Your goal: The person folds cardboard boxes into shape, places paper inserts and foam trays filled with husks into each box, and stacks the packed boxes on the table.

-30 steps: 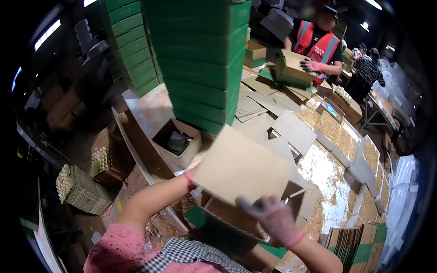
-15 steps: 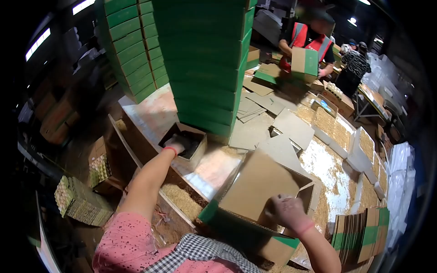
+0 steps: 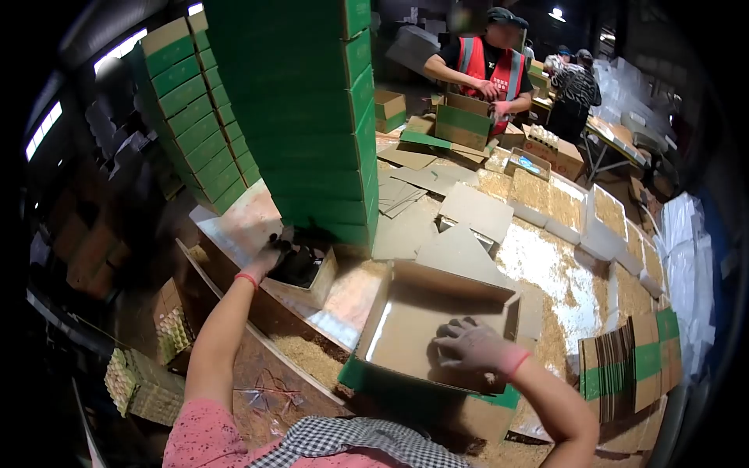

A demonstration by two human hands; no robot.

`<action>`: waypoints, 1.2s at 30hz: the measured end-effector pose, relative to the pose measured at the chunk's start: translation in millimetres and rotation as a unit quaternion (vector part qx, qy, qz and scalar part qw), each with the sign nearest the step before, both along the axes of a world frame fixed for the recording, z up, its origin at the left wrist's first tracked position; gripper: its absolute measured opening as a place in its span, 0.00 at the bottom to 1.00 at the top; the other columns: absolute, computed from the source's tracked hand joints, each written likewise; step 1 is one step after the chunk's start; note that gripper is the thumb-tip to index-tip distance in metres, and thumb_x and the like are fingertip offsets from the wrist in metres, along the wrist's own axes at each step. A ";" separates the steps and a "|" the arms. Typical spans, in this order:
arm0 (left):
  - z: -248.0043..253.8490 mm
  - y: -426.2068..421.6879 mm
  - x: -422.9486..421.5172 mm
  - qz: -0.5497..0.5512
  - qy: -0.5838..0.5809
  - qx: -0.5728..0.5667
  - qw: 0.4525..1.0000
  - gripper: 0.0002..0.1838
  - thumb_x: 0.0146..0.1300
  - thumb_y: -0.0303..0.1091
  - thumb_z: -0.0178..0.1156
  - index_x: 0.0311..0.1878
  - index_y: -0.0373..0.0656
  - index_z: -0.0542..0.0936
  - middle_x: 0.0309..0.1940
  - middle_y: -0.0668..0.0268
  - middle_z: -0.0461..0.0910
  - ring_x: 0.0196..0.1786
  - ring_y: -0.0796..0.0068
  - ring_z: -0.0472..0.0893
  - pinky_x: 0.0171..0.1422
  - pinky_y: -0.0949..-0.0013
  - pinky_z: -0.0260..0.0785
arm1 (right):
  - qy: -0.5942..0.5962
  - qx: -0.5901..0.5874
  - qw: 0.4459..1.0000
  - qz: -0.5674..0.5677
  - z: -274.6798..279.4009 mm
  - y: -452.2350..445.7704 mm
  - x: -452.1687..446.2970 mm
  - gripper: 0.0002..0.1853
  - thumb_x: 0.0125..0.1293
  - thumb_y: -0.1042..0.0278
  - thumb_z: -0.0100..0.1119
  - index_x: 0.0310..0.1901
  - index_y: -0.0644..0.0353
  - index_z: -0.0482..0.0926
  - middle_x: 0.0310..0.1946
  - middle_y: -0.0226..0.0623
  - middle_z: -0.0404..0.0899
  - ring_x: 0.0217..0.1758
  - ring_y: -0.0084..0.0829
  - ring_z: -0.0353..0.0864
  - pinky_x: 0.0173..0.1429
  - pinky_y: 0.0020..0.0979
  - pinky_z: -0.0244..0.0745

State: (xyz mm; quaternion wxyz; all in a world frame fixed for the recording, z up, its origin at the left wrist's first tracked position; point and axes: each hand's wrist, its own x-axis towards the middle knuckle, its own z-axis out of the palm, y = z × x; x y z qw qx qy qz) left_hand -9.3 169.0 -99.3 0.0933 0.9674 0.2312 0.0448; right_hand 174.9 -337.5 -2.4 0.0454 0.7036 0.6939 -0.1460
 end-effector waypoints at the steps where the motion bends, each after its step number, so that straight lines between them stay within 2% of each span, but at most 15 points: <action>1: -12.2 15.1 -1.7 0.002 0.010 0.043 0.999 0.22 0.70 0.44 0.40 0.55 0.44 0.77 0.59 0.53 0.74 0.64 0.46 0.66 0.68 0.54 0.58 | 0.062 0.061 0.996 -0.032 16.6 -3.5 1.7 0.27 0.64 0.45 0.55 0.60 0.49 0.73 0.59 0.45 0.70 0.64 0.45 0.67 0.69 0.44 0.60; 6: 124.0 -155.0 24.8 -0.015 -0.338 0.171 0.925 0.13 0.65 0.31 0.49 0.49 0.40 0.77 0.45 0.46 0.77 0.51 0.49 0.74 0.56 0.54 0.66 | 0.065 0.329 0.919 -0.208 66.1 -34.8 -2.8 0.22 0.60 0.58 0.62 0.54 0.56 0.76 0.45 0.44 0.78 0.47 0.45 0.79 0.51 0.40 0.74; 8: 167.4 -251.1 41.7 -0.196 -0.282 0.170 0.924 0.13 0.61 0.26 0.51 0.49 0.39 0.77 0.42 0.47 0.75 0.47 0.52 0.75 0.54 0.55 0.66 | 0.058 0.300 0.922 -0.240 63.0 -34.0 0.2 0.22 0.60 0.57 0.62 0.54 0.56 0.76 0.42 0.45 0.79 0.43 0.46 0.80 0.49 0.41 0.75; 13: 64.6 -319.6 90.1 -0.479 0.176 0.115 0.852 0.27 0.57 0.31 0.52 0.63 0.43 0.70 0.56 0.53 0.72 0.64 0.60 0.69 0.72 0.61 0.55 | -0.015 0.315 0.913 -0.260 48.0 -53.7 1.8 0.19 0.60 0.63 0.63 0.53 0.57 0.77 0.44 0.44 0.80 0.41 0.44 0.81 0.48 0.37 0.77; 15: 136.7 -288.0 80.5 -0.499 0.135 -0.052 0.854 0.29 0.54 0.24 0.52 0.63 0.42 0.69 0.58 0.55 0.71 0.65 0.56 0.67 0.73 0.59 0.54 | -0.009 0.360 0.903 -0.235 44.7 -86.7 9.5 0.20 0.57 0.66 0.63 0.53 0.58 0.77 0.49 0.45 0.78 0.51 0.45 0.78 0.55 0.38 0.74; 17: 131.7 -230.7 49.7 -0.293 -0.238 0.049 0.925 0.29 0.54 0.25 0.53 0.63 0.41 0.68 0.57 0.56 0.70 0.63 0.60 0.68 0.73 0.62 0.55 | -0.058 0.438 0.870 -0.220 17.3 -124.7 19.8 0.20 0.60 0.64 0.54 0.55 0.58 0.76 0.53 0.45 0.75 0.56 0.46 0.75 0.61 0.44 0.70; 18: 109.4 -227.6 36.3 -0.194 -0.242 -0.223 0.924 0.30 0.57 0.30 0.54 0.65 0.40 0.65 0.60 0.57 0.66 0.64 0.59 0.65 0.72 0.61 0.55 | -0.066 0.464 0.859 -0.206 10.5 -132.2 18.8 0.21 0.59 0.68 0.52 0.55 0.59 0.75 0.55 0.46 0.74 0.58 0.49 0.73 0.64 0.46 0.68; 20: 39.7 -180.6 9.0 -0.035 -0.108 -0.707 0.698 0.38 0.67 0.48 0.54 0.73 0.42 0.51 0.72 0.58 0.52 0.74 0.61 0.53 0.76 0.62 0.50 | -0.047 0.403 0.899 -0.165 -30.4 -109.8 19.1 0.23 0.55 0.71 0.50 0.55 0.59 0.75 0.60 0.49 0.70 0.65 0.51 0.66 0.69 0.49 0.63; 22: -14.2 -206.1 27.1 -0.112 -0.010 -0.453 0.885 0.50 0.63 0.56 0.57 0.74 0.40 0.39 0.72 0.53 0.55 0.73 0.57 0.57 0.74 0.63 0.53 | 0.078 0.295 0.929 -0.210 -70.2 -59.0 -2.2 0.23 0.53 0.68 0.55 0.54 0.59 0.74 0.63 0.51 0.65 0.69 0.54 0.59 0.73 0.51 0.54; 25: 11.0 -279.3 43.4 -0.096 0.014 -0.300 0.949 0.62 0.53 0.59 0.65 0.74 0.36 0.34 0.67 0.44 0.62 0.64 0.48 0.69 0.70 0.62 0.60 | 0.046 0.331 0.929 -0.157 -77.0 -26.3 -16.1 0.25 0.56 0.64 0.59 0.56 0.59 0.72 0.63 0.56 0.62 0.68 0.58 0.57 0.73 0.51 0.51; 28: 3.8 -276.3 36.6 -0.078 -0.022 -0.365 0.927 0.64 0.48 0.61 0.67 0.74 0.34 0.38 0.65 0.39 0.63 0.62 0.45 0.72 0.66 0.59 0.64 | 0.178 0.434 0.779 -0.415 -128.3 -76.5 1.1 0.32 0.65 0.59 0.57 0.64 0.70 0.60 0.70 0.62 0.49 0.74 0.58 0.48 0.74 0.49 0.46; 29: -8.6 -271.0 36.2 -0.102 -0.037 -0.378 0.919 0.64 0.47 0.60 0.68 0.73 0.34 0.39 0.65 0.39 0.62 0.64 0.47 0.70 0.68 0.59 0.62 | 0.426 0.379 0.695 -0.437 -153.9 -93.1 -7.2 0.30 0.68 0.66 0.52 0.67 0.69 0.56 0.72 0.62 0.45 0.75 0.58 0.44 0.75 0.47 0.44; 34: 24.7 -252.0 37.3 -0.141 -0.088 -0.430 0.887 0.61 0.49 0.54 0.71 0.74 0.33 0.44 0.70 0.42 0.55 0.72 0.52 0.59 0.75 0.62 0.51 | 0.584 0.393 0.435 -0.561 -102.1 -41.1 -40.2 0.29 0.69 0.59 0.55 0.67 0.65 0.64 0.64 0.41 0.68 0.70 0.38 0.63 0.72 0.37 0.58; 35: 34.9 -245.3 49.6 -0.200 -0.134 -0.431 0.870 0.57 0.53 0.52 0.68 0.74 0.33 0.44 0.71 0.44 0.55 0.73 0.54 0.58 0.75 0.63 0.51 | 0.381 0.451 0.661 -0.463 -112.2 -50.8 -24.3 0.29 0.69 0.59 0.55 0.67 0.64 0.64 0.63 0.40 0.69 0.68 0.37 0.65 0.72 0.37 0.58; 36: 55.8 -234.5 67.1 -0.262 -0.179 -0.427 0.847 0.54 0.57 0.50 0.66 0.74 0.34 0.44 0.72 0.46 0.54 0.73 0.57 0.58 0.75 0.64 0.50 | 0.371 0.485 0.653 -0.448 -83.2 -44.4 -14.3 0.29 0.69 0.58 0.54 0.67 0.64 0.64 0.63 0.41 0.69 0.68 0.37 0.65 0.71 0.38 0.58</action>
